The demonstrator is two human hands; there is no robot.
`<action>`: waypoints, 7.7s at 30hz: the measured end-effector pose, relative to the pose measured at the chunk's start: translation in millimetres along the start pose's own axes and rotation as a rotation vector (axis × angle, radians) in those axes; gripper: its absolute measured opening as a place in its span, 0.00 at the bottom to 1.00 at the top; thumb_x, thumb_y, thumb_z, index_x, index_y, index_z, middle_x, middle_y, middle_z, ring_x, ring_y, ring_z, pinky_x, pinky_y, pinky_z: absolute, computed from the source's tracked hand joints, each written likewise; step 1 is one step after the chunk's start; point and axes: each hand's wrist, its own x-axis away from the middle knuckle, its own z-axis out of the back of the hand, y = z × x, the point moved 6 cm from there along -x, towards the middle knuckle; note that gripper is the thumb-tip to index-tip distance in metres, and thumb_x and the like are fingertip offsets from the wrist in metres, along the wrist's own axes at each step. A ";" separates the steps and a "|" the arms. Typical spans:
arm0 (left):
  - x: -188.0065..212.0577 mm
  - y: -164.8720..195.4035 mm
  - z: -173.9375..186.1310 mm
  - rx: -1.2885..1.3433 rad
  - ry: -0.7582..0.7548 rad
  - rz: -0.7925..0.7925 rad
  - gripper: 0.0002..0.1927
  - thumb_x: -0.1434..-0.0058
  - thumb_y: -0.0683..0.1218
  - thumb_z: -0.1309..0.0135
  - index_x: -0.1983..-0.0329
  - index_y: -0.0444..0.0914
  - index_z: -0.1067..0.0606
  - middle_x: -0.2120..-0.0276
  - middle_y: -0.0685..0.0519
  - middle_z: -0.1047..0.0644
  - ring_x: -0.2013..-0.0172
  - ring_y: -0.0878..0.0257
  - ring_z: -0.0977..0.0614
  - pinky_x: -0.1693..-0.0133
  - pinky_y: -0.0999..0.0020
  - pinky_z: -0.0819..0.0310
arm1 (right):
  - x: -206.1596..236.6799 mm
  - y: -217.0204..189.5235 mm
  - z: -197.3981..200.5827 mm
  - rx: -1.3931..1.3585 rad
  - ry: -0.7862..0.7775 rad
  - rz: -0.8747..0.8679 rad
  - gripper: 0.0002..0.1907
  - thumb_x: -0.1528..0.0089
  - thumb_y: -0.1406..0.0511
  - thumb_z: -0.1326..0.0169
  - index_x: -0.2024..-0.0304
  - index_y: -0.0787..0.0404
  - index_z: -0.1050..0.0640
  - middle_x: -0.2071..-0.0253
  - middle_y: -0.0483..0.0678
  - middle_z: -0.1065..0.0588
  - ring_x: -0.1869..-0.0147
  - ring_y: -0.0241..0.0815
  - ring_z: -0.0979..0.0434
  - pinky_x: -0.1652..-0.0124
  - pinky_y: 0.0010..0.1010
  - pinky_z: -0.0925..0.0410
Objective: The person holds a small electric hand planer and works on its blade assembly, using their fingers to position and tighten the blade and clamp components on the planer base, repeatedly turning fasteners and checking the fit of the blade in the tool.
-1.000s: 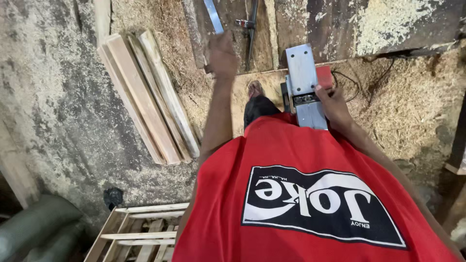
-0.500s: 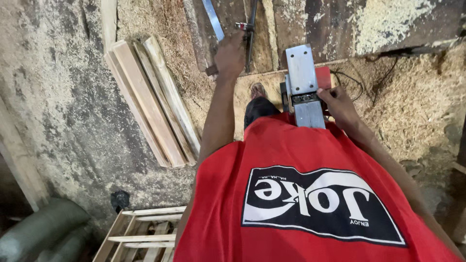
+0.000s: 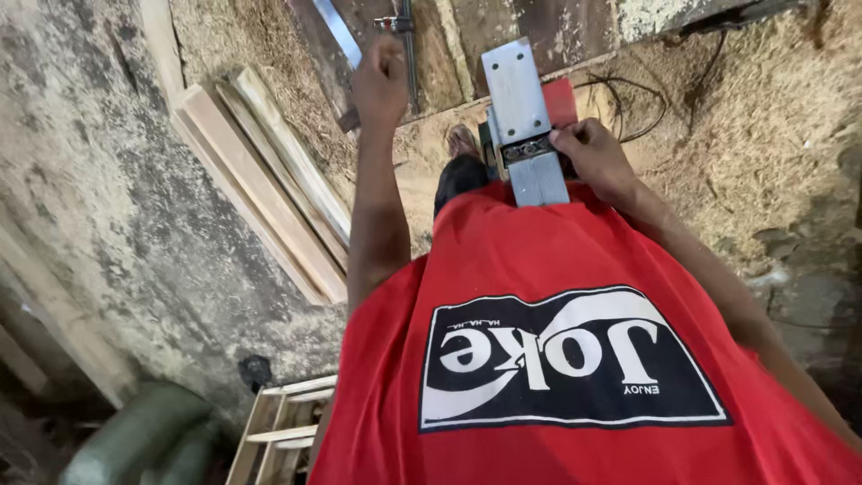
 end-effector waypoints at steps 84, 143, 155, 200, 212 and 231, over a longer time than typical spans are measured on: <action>106.1 77.4 -110.3 -0.161 -0.883 -0.005 0.07 0.44 0.47 0.35 0.69 0.40 0.21 0.73 0.54 0.18 0.70 0.59 0.16 0.65 0.60 0.25 | -23.8 29.0 -22.5 -0.244 -0.021 -0.020 0.14 0.33 0.62 0.41 0.58 0.66 0.30 0.67 0.44 0.26 0.68 0.31 0.28 0.68 0.24 0.30; 139.5 51.7 -74.7 0.056 -0.676 0.178 0.18 0.51 0.51 0.26 0.66 0.40 0.23 0.67 0.53 0.24 0.70 0.65 0.21 0.66 0.66 0.25 | 5.3 19.4 -7.6 -0.161 -0.134 -0.070 0.16 0.29 0.58 0.46 0.52 0.64 0.30 0.59 0.45 0.26 0.58 0.32 0.25 0.61 0.27 0.25; 136.8 47.2 -85.3 -0.025 -0.708 0.099 0.17 0.49 0.54 0.28 0.68 0.40 0.22 0.68 0.52 0.23 0.66 0.59 0.20 0.62 0.60 0.27 | 7.9 11.8 -4.6 -0.062 -0.139 -0.090 0.17 0.30 0.57 0.46 0.52 0.64 0.30 0.61 0.45 0.26 0.60 0.31 0.26 0.61 0.24 0.27; 139.8 52.3 -80.1 0.005 -0.681 0.101 0.15 0.48 0.52 0.29 0.69 0.40 0.22 0.70 0.49 0.23 0.65 0.55 0.20 0.60 0.57 0.28 | 9.7 -5.8 -0.5 0.168 -0.130 0.127 0.18 0.27 0.57 0.46 0.51 0.67 0.29 0.60 0.49 0.26 0.60 0.35 0.27 0.61 0.29 0.30; 133.8 66.4 -50.6 0.185 -0.648 0.076 0.07 0.37 0.45 0.39 0.58 0.39 0.20 0.64 0.52 0.19 0.63 0.61 0.17 0.58 0.65 0.23 | 3.8 2.9 -4.7 -0.152 -0.189 -0.048 0.14 0.32 0.63 0.41 0.52 0.63 0.30 0.60 0.46 0.27 0.62 0.33 0.27 0.64 0.26 0.29; 117.0 91.6 -90.0 0.044 -0.700 -0.063 0.07 0.47 0.44 0.35 0.68 0.38 0.20 0.72 0.48 0.18 0.69 0.54 0.15 0.64 0.59 0.22 | 0.4 -1.4 -9.7 -0.188 -0.142 -0.126 0.13 0.33 0.64 0.43 0.53 0.63 0.31 0.61 0.46 0.26 0.65 0.32 0.27 0.69 0.25 0.30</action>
